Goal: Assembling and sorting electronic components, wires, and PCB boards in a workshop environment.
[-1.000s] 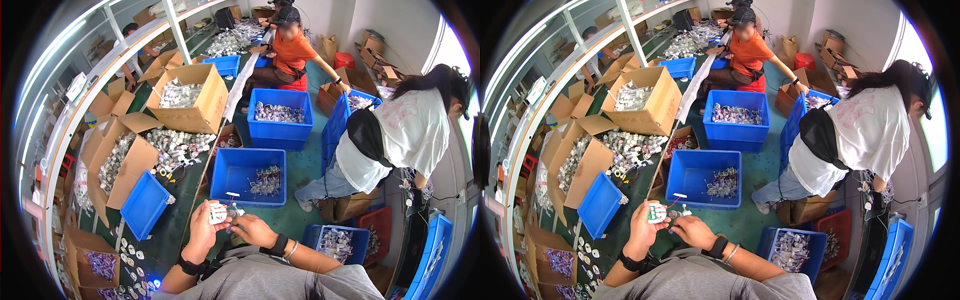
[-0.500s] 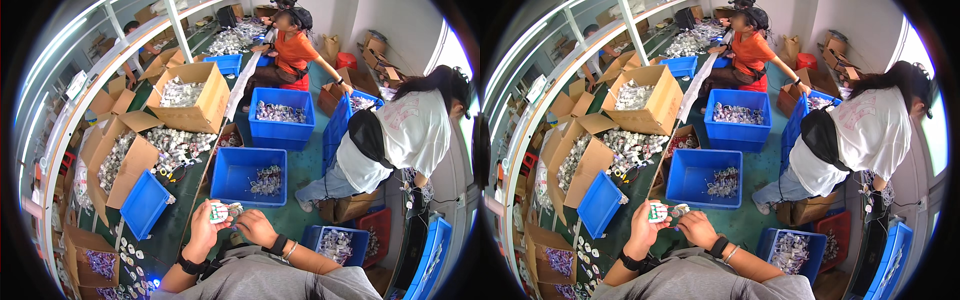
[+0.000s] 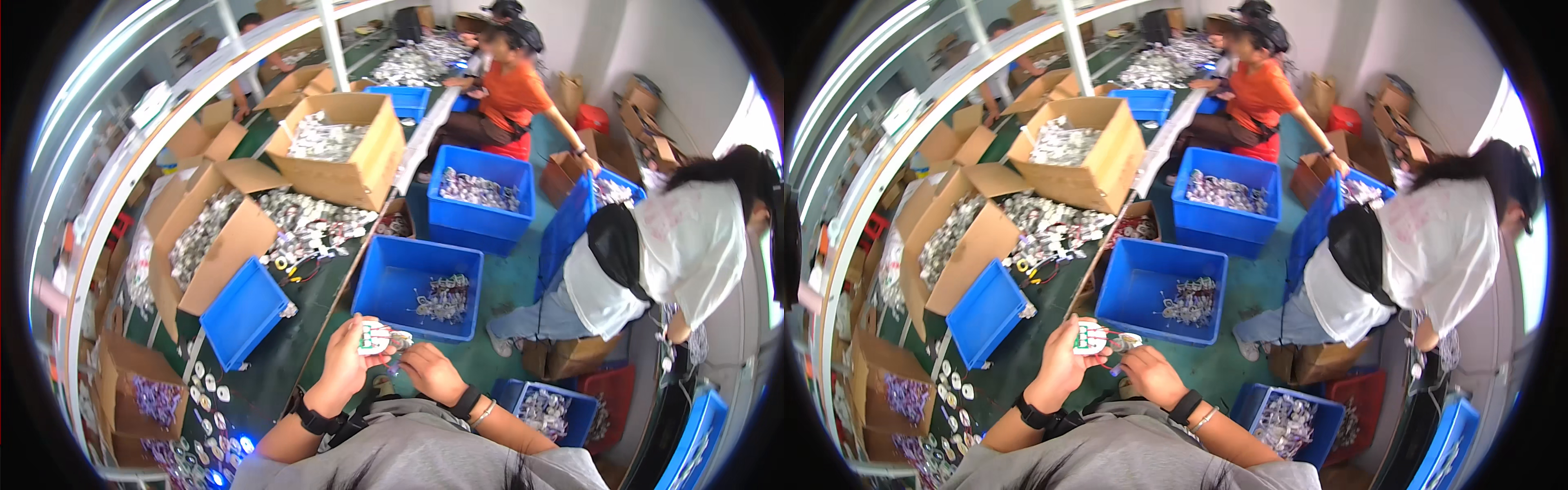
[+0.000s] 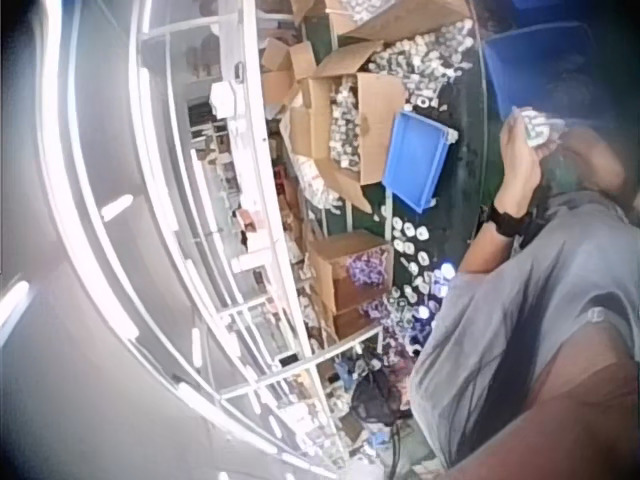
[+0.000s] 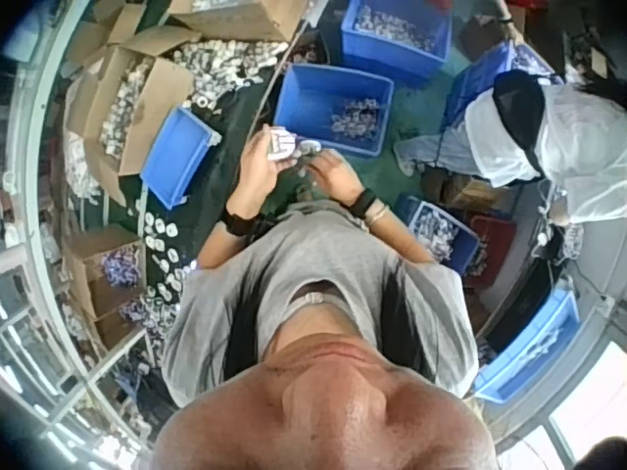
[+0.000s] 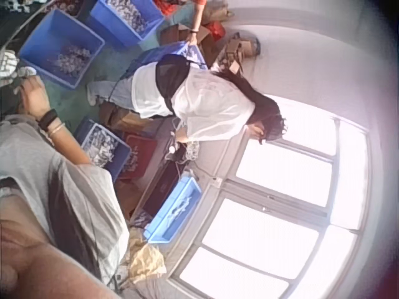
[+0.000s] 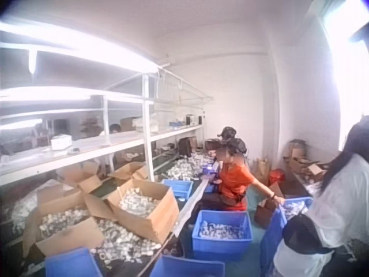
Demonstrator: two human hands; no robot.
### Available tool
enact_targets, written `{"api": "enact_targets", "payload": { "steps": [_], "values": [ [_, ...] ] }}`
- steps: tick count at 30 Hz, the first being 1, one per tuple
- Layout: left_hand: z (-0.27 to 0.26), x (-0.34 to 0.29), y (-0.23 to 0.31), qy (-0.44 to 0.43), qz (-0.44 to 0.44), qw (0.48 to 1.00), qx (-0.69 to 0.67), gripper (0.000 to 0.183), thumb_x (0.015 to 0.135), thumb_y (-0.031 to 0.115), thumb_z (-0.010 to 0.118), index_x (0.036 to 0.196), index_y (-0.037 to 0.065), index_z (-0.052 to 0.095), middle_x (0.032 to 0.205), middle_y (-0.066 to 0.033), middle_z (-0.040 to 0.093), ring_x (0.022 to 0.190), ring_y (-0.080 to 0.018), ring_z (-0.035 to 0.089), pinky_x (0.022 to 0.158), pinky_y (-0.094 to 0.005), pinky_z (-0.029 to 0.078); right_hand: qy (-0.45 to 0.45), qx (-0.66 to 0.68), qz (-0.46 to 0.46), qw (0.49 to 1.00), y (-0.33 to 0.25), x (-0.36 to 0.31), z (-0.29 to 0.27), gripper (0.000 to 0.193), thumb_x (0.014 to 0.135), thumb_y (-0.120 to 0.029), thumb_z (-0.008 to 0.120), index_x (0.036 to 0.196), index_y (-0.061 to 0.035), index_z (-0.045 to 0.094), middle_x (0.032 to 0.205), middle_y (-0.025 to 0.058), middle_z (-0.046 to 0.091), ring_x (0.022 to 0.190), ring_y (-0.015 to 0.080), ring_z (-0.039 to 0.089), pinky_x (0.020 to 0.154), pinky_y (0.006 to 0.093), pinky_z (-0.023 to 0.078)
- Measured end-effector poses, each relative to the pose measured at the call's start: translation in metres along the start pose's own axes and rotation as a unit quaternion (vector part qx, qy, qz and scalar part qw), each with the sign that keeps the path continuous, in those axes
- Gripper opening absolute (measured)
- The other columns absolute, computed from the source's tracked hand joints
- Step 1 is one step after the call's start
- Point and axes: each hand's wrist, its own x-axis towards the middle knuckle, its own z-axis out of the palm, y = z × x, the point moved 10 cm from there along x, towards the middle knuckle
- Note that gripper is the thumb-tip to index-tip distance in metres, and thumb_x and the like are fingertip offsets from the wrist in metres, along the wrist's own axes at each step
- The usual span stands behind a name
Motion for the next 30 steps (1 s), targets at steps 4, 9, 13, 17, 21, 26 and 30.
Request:
{"api": "enact_targets", "payload": {
  "steps": [4,9,13,17,21,26,30],
  "values": [
    [0.004,0.004,-0.004,-0.028,-0.016,0.999,-0.006,0.033,0.092,0.031,0.037,0.101,0.001,0.049,0.089,-0.0155,0.060,0.068,-0.0253,0.062,0.056,-0.0325,0.051,0.051,-0.076,0.023,0.996,0.002,0.004,-0.017,0.014,0.068,-0.007,0.065,0.081,-0.0059,0.060,0.086,0.0085,0.056,0.083,0.0258,0.054,0.073,0.0353,0.044],
    [0.004,-0.003,-0.002,-0.031,-0.028,0.999,-0.026,0.034,0.092,0.033,0.038,0.101,0.002,0.048,0.089,-0.0145,0.059,0.069,-0.0239,0.062,0.057,-0.0329,0.051,0.025,-0.014,0.064,0.998,0.019,0.001,-0.006,0.013,0.069,-0.007,0.064,0.081,-0.0056,0.060,0.085,0.0090,0.056,0.079,0.0267,0.056,0.067,0.0345,0.046],
    [0.002,-0.006,-0.005,-0.043,-0.043,0.996,-0.063,0.034,0.091,0.036,0.040,0.099,0.004,0.049,0.087,-0.0118,0.059,0.069,-0.0215,0.061,0.057,-0.0305,0.050,-0.025,0.044,0.083,0.995,0.026,0.002,0.009,0.011,0.072,-0.006,0.061,0.082,-0.0035,0.057,0.082,0.0121,0.057,0.074,0.0299,0.057,0.063,0.0362,0.047],
    [-0.007,-0.006,-0.009,-0.023,-0.052,0.996,-0.068,0.035,0.092,0.034,0.038,0.100,0.003,0.050,0.090,-0.0139,0.060,0.071,-0.0239,0.061,0.059,-0.0335,0.050,-0.042,0.099,0.187,0.976,0.046,-0.009,0.022,0.007,0.076,-0.005,0.057,0.081,-0.0012,0.054,0.079,0.0164,0.058,0.073,0.0329,0.057,0.062,0.0372,0.046],
    [-0.012,-0.006,-0.010,-0.017,-0.046,0.996,-0.075,0.035,0.092,0.035,0.038,0.099,0.003,0.050,0.090,-0.0134,0.060,0.071,-0.0238,0.061,0.058,-0.0332,0.050,-0.045,0.108,0.192,0.974,0.046,-0.010,0.021,0.009,0.077,-0.005,0.056,0.084,0.0001,0.054,0.078,0.0181,0.058,0.073,0.0336,0.058,0.062,0.0366,0.046],
    [-0.013,-0.006,-0.005,-0.013,-0.041,0.996,-0.083,0.035,0.091,0.035,0.038,0.098,0.004,0.050,0.090,-0.0129,0.060,0.070,-0.0239,0.061,0.058,-0.0332,0.050,-0.073,0.151,0.174,0.970,0.040,-0.005,0.022,0.010,0.080,-0.003,0.055,0.088,0.0008,0.052,0.073,0.0133,0.058,0.063,0.0192,0.057,0.057,0.0277,0.044],
    [-0.016,-0.006,0.000,-0.008,-0.035,0.995,-0.089,0.034,0.091,0.036,0.038,0.098,0.004,0.049,0.090,-0.0124,0.059,0.072,-0.0224,0.061,0.057,-0.0318,0.049,-0.095,0.172,0.202,0.959,0.046,-0.005,0.029,0.009,0.082,-0.004,0.052,0.090,0.0002,0.051,0.073,0.0104,0.056,0.064,0.0141,0.054,0.058,0.0258,0.043]
  ]
}}
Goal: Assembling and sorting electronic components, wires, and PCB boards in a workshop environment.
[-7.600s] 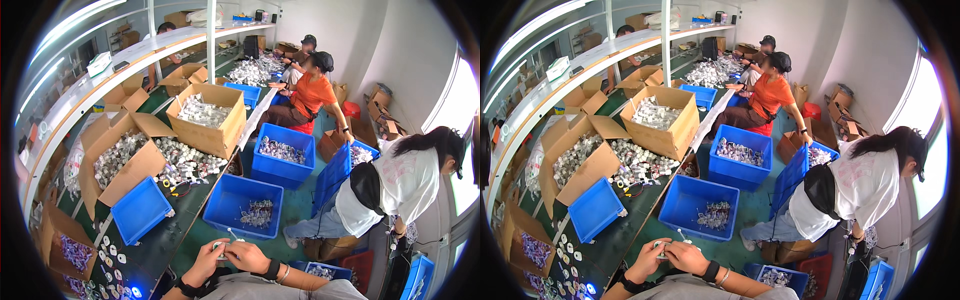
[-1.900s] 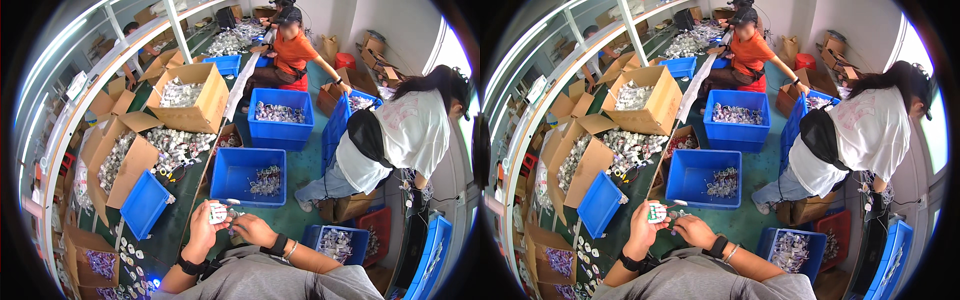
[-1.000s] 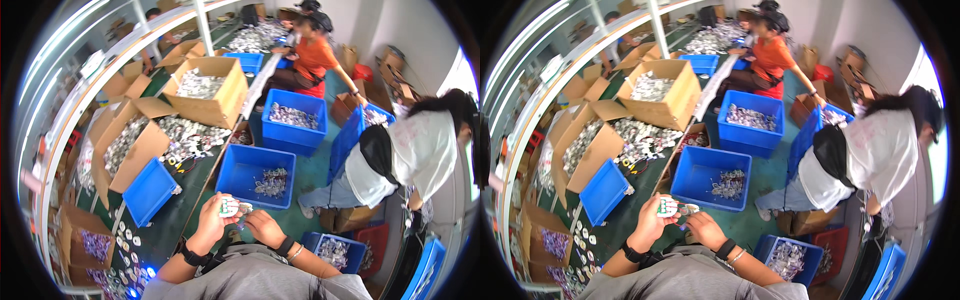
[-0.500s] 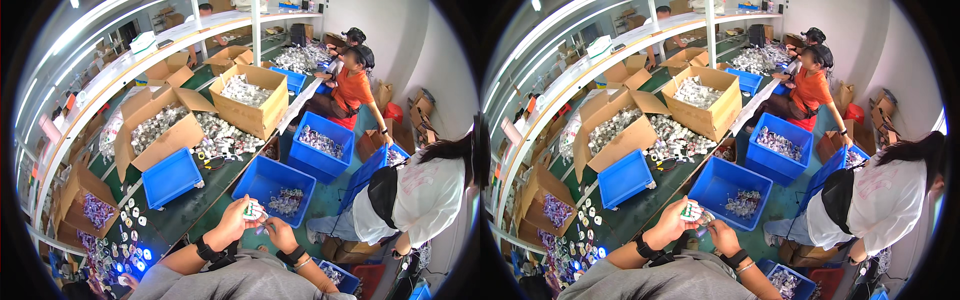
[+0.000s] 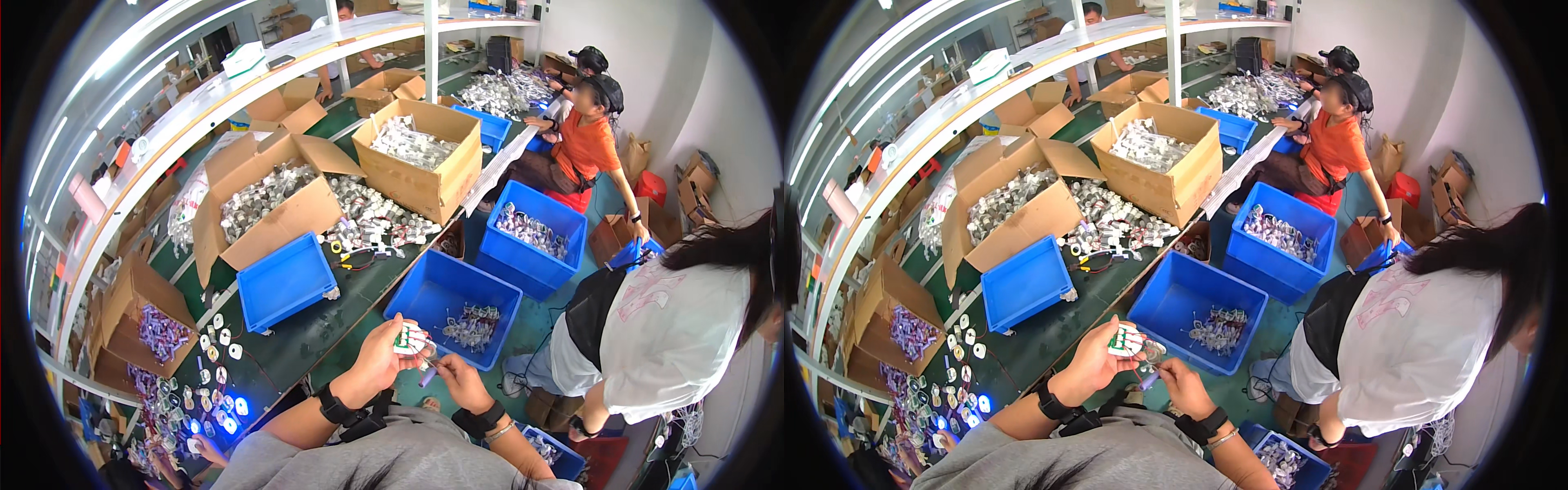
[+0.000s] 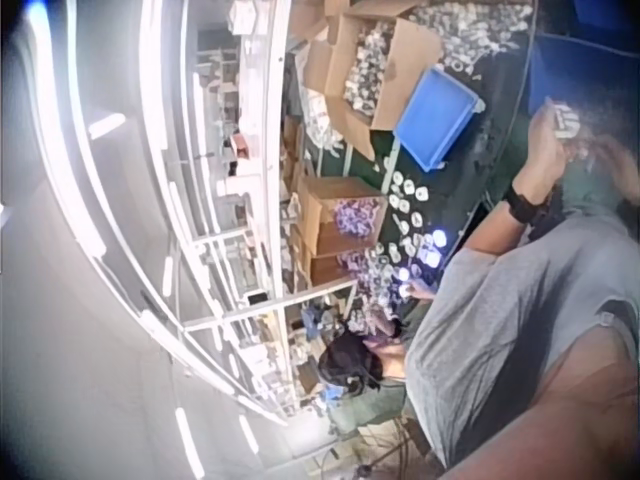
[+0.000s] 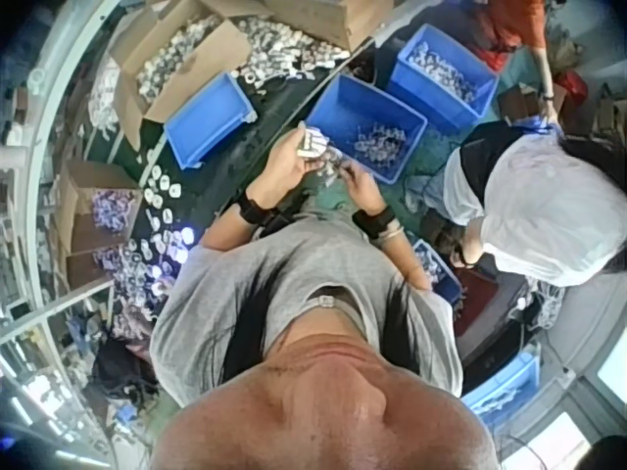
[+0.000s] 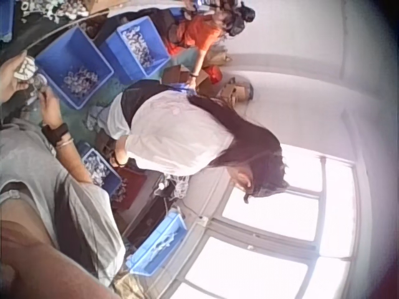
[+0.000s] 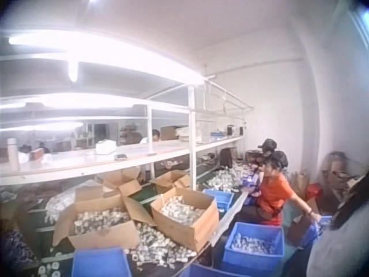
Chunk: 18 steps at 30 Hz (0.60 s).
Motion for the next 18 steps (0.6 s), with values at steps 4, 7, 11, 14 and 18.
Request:
{"api": "enact_targets", "payload": {
  "steps": [4,7,11,14,18],
  "values": [
    [-0.006,-0.004,0.000,0.013,-0.009,1.000,0.012,0.035,0.092,0.036,0.036,0.098,0.004,0.049,0.088,-0.0115,0.060,0.072,-0.0218,0.061,0.058,-0.0311,0.049,-0.084,0.052,0.052,0.994,0.020,-0.001,0.025,0.008,0.087,-0.006,0.048,0.092,-0.0003,0.048,0.080,0.0058,0.055,0.073,0.0108,0.052,0.066,0.0247,0.042],
    [-0.014,-0.006,-0.003,0.021,-0.009,1.000,0.005,0.034,0.092,0.036,0.036,0.098,0.005,0.049,0.086,-0.0111,0.060,0.072,-0.0215,0.061,0.058,-0.0309,0.049,-0.126,0.104,0.061,0.985,0.038,-0.001,0.043,0.009,0.089,-0.007,0.044,0.095,0.0004,0.046,0.089,0.0062,0.056,0.081,0.0111,0.052,0.073,0.0253,0.043],
    [-0.019,-0.018,0.005,0.026,0.022,0.999,-0.016,0.034,0.092,0.035,0.035,0.098,0.006,0.050,0.085,-0.0108,0.060,0.071,-0.0214,0.061,0.058,-0.0306,0.049,-0.170,0.244,0.073,0.952,0.019,-0.007,0.054,0.017,0.087,-0.005,0.048,0.102,0.0013,0.042,0.095,0.0106,0.057,0.090,0.0139,0.055,0.076,0.0261,0.044],
    [-0.031,-0.014,0.007,0.032,0.032,0.999,-0.018,0.036,0.092,0.037,0.035,0.100,0.005,0.049,0.092,-0.0139,0.060,0.070,-0.0236,0.061,0.055,-0.0323,0.050,-0.143,0.215,0.086,0.962,0.022,-0.005,0.057,0.021,0.085,-0.003,0.052,0.103,0.0016,0.043,0.093,0.0095,0.057,0.087,0.0131,0.055,0.077,0.0251,0.044],
    [-0.044,-0.011,0.029,0.074,0.051,0.996,-0.028,0.037,0.089,0.041,0.040,0.102,0.008,0.050,0.091,-0.0116,0.061,0.068,-0.0239,0.061,0.054,-0.0330,0.049,-0.129,0.248,0.093,0.956,0.013,0.014,0.058,0.013,0.084,-0.003,0.054,0.096,0.0005,0.050,0.090,0.0035,0.056,0.085,0.0092,0.052,0.076,0.0241,0.044]
  ]
}}
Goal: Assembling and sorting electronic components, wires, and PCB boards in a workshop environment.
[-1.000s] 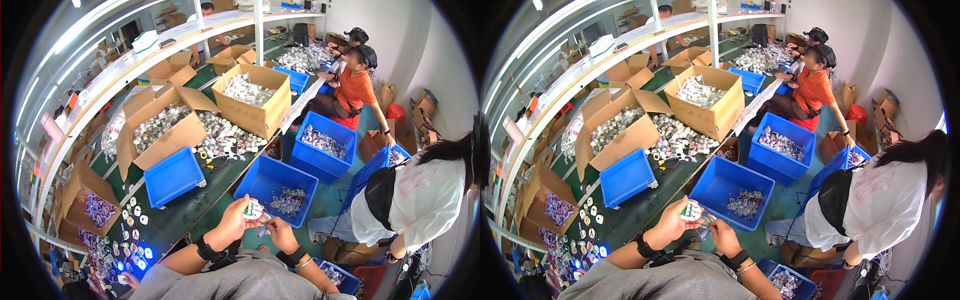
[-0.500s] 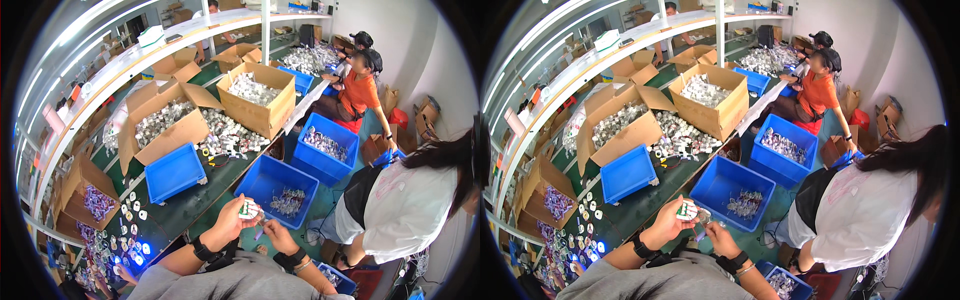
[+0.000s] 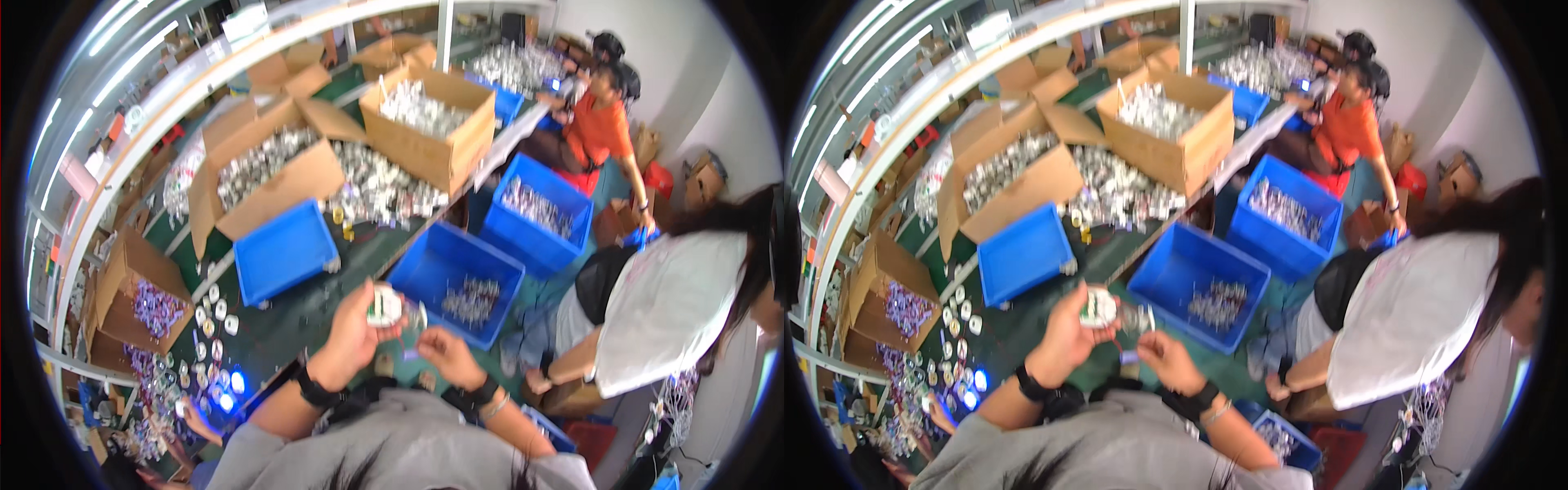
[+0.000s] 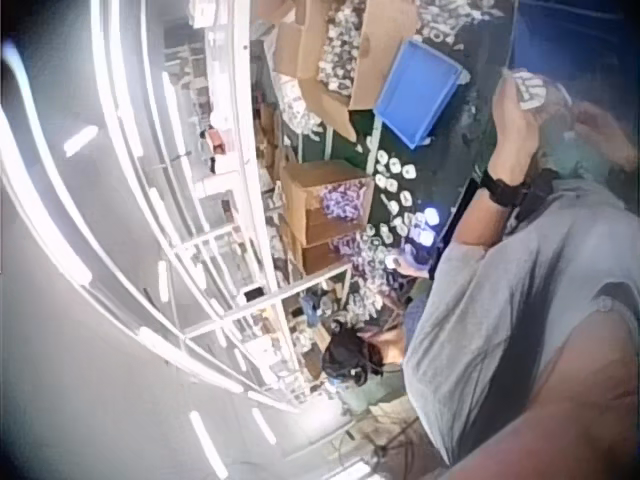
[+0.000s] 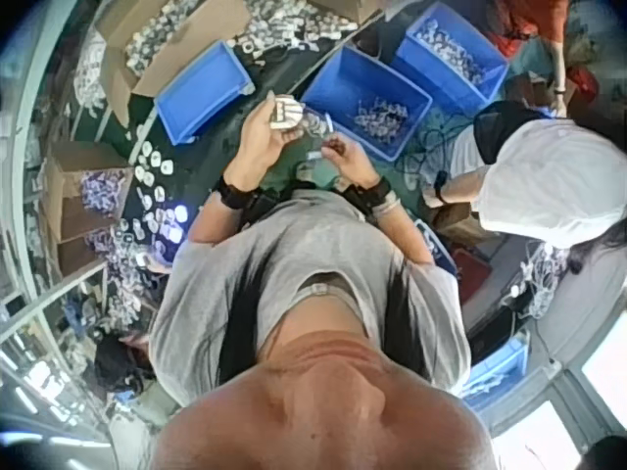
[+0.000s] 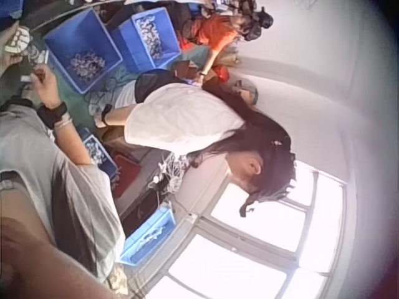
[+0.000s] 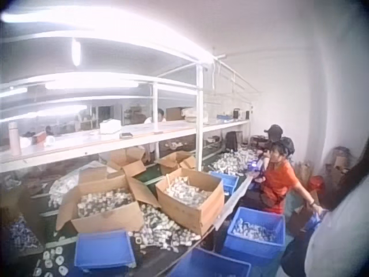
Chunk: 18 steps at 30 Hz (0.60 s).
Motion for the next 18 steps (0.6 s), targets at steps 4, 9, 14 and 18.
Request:
{"api": "enact_targets", "payload": {
  "steps": [4,9,14,18],
  "values": [
    [0.001,-0.002,0.034,-0.007,0.045,0.999,-0.014,0.038,0.089,0.041,0.040,0.102,0.007,0.052,0.094,-0.0121,0.061,0.068,-0.0225,0.060,0.058,-0.0322,0.048,-0.041,0.078,-0.043,0.995,-0.039,0.006,0.014,0.019,0.082,0.003,0.053,0.100,-0.0001,0.049,0.090,0.0026,0.055,0.084,0.0088,0.053,0.075,0.0234,0.045],
    [-0.012,0.005,0.046,0.014,0.055,0.998,-0.015,0.039,0.089,0.040,0.040,0.103,0.006,0.053,0.093,-0.0119,0.061,0.068,-0.0202,0.060,0.060,-0.0318,0.047,-0.068,0.150,-0.042,0.986,-0.031,0.014,0.024,0.022,0.081,0.005,0.054,0.100,0.0001,0.046,0.093,0.0068,0.057,0.091,0.0129,0.055,0.079,0.0244,0.046],
    [-0.025,0.003,0.051,0.030,0.056,0.998,-0.019,0.038,0.090,0.039,0.038,0.100,0.006,0.055,0.091,-0.0109,0.062,0.067,-0.0192,0.059,0.060,-0.0314,0.046,-0.060,0.159,-0.007,0.986,-0.022,0.014,0.036,0.017,0.081,0.003,0.055,0.097,-0.0001,0.047,0.093,0.0074,0.058,0.085,0.0125,0.057,0.077,0.0239,0.046],
    [-0.031,0.002,0.057,0.008,0.057,0.998,-0.017,0.037,0.090,0.039,0.037,0.101,0.006,0.052,0.094,-0.0129,0.061,0.070,-0.0215,0.061,0.061,-0.0332,0.046,-0.076,0.167,0.004,0.983,-0.016,0.014,0.041,0.017,0.081,0.002,0.055,0.097,0.0000,0.048,0.092,0.0067,0.057,0.083,0.0123,0.058,0.077,0.0241,0.046]
  ]
}}
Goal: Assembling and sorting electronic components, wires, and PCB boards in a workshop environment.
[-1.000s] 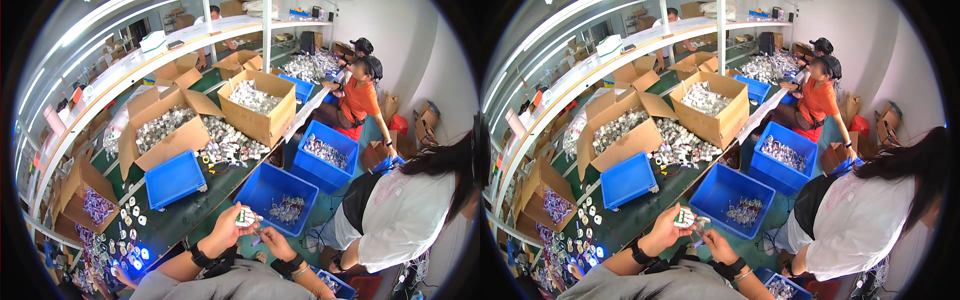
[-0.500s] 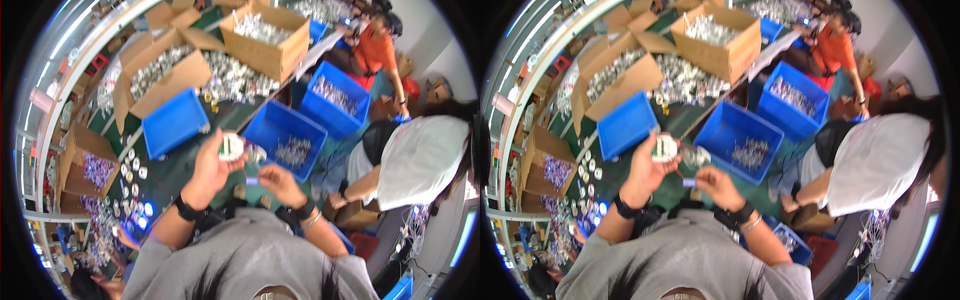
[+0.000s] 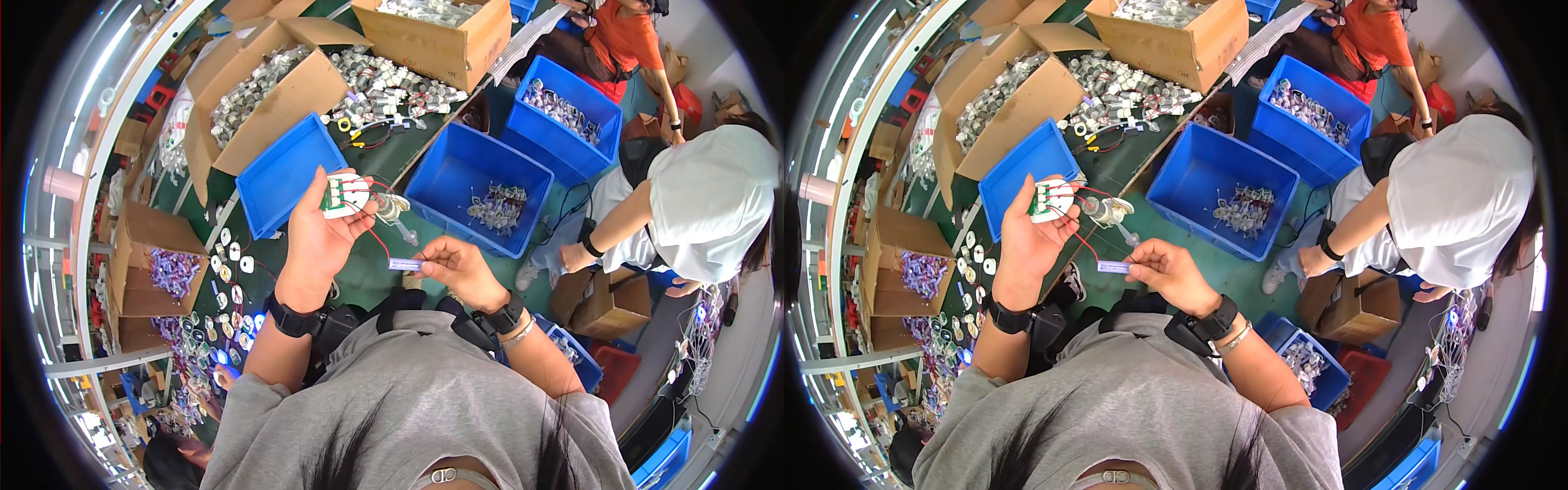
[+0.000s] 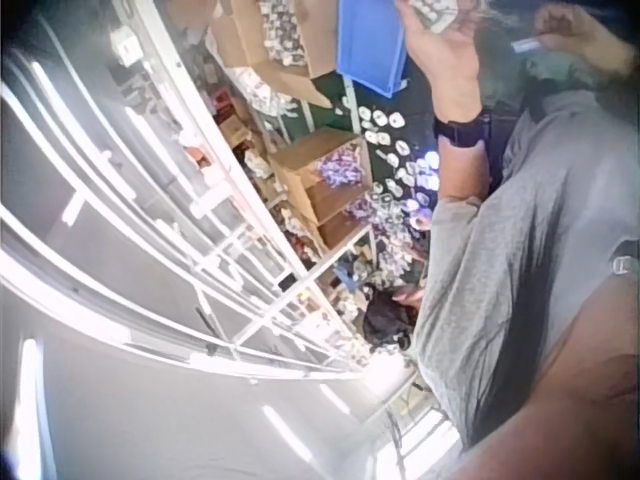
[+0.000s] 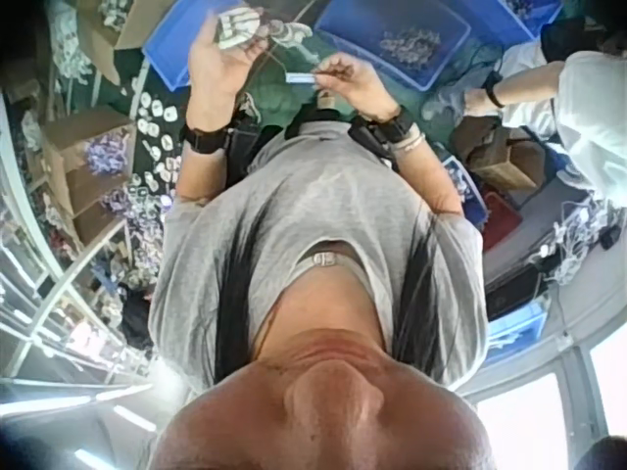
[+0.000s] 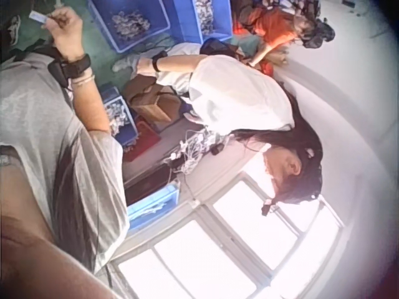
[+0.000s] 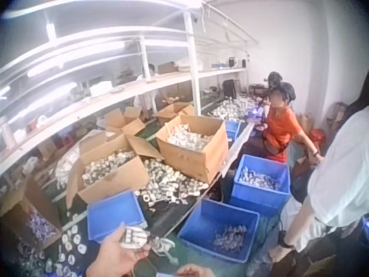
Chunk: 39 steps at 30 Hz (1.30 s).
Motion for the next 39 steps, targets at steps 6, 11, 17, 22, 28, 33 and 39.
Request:
{"api": "enact_targets", "payload": {
  "steps": [6,11,17,22,28,33,39],
  "values": [
    [0.003,0.000,-0.004,-0.016,-0.029,0.999,-0.002,0.038,0.089,0.041,0.041,0.102,0.006,0.052,0.094,-0.0126,0.061,0.070,-0.0217,0.061,0.062,-0.0336,0.047,0.013,-0.015,-0.021,1.000,-0.008,0.004,0.000,0.018,0.081,0.000,0.057,0.097,-0.0004,0.050,0.093,0.0063,0.058,0.086,0.0129,0.056,0.076,0.0247,0.046],
    [0.009,0.000,0.000,-0.009,-0.046,0.999,0.012,0.038,0.088,0.040,0.042,0.101,0.006,0.053,0.093,-0.0117,0.062,0.067,-0.0204,0.061,0.059,-0.0316,0.047,0.111,-0.191,-0.058,0.974,-0.021,0.008,-0.027,0.022,0.081,0.000,0.056,0.102,0.0000,0.048,0.096,0.0059,0.056,0.088,0.0113,0.054,0.079,0.0246,0.044],
    [0.012,0.010,-0.004,-0.043,-0.080,0.995,0.028,0.039,0.089,0.040,0.041,0.101,0.005,0.053,0.093,-0.0120,0.062,0.066,-0.0205,0.061,0.058,-0.0302,0.047,0.198,-0.235,-0.098,0.947,-0.039,0.010,-0.025,0.011,0.079,-0.003,0.058,0.089,0.0005,0.055,0.085,0.0072,0.060,0.077,0.0116,0.057,0.068,0.0251,0.045],
    [0.030,0.018,-0.016,-0.118,-0.132,0.984,0.014,0.039,0.089,0.040,0.041,0.101,0.006,0.053,0.091,-0.0126,0.062,0.068,-0.0218,0.062,0.055,-0.0292,0.046,0.263,-0.395,-0.185,0.861,-0.065,0.009,-0.001,0.017,0.073,-0.008,0.063,0.087,-0.0006,0.058,0.077,0.0123,0.060,0.066,0.0242,0.058,0.063,0.0315,0.046],
    [0.054,0.019,-0.040,-0.190,-0.227,0.954,-0.039,0.039,0.090,0.040,0.039,0.100,0.005,0.052,0.093,-0.0140,0.060,0.069,-0.0232,0.062,0.051,-0.0295,0.046,0.333,-0.404,-0.143,0.840,-0.053,0.004,-0.008,0.015,0.074,-0.011,0.062,0.085,-0.0007,0.058,0.078,0.0127,0.060,0.068,0.0270,0.058,0.061,0.0344,0.046],
    [0.052,0.025,-0.040,-0.185,-0.208,0.960,0.018,0.043,0.089,0.043,0.038,0.103,0.005,0.053,0.093,-0.0128,0.061,0.063,-0.0207,0.062,0.044,-0.0278,0.046,0.392,-0.494,-0.228,0.742,-0.096,-0.028,0.009,0.008,0.077,-0.006,0.058,0.082,-0.0001,0.057,0.079,0.0137,0.058,0.075,0.0303,0.056,0.065,0.0356,0.045],
    [0.053,0.021,-0.032,-0.239,-0.176,0.948,0.119,0.047,0.090,0.045,0.033,0.106,0.005,0.051,0.090,-0.0107,0.062,0.064,-0.0194,0.062,0.046,-0.0270,0.048,0.363,-0.400,-0.241,0.806,-0.102,-0.006,0.025,0.012,0.075,-0.003,0.060,0.085,0.0000,0.055,0.083,0.0135,0.058,0.078,0.0292,0.057,0.066,0.0349,0.045]
  ]
}}
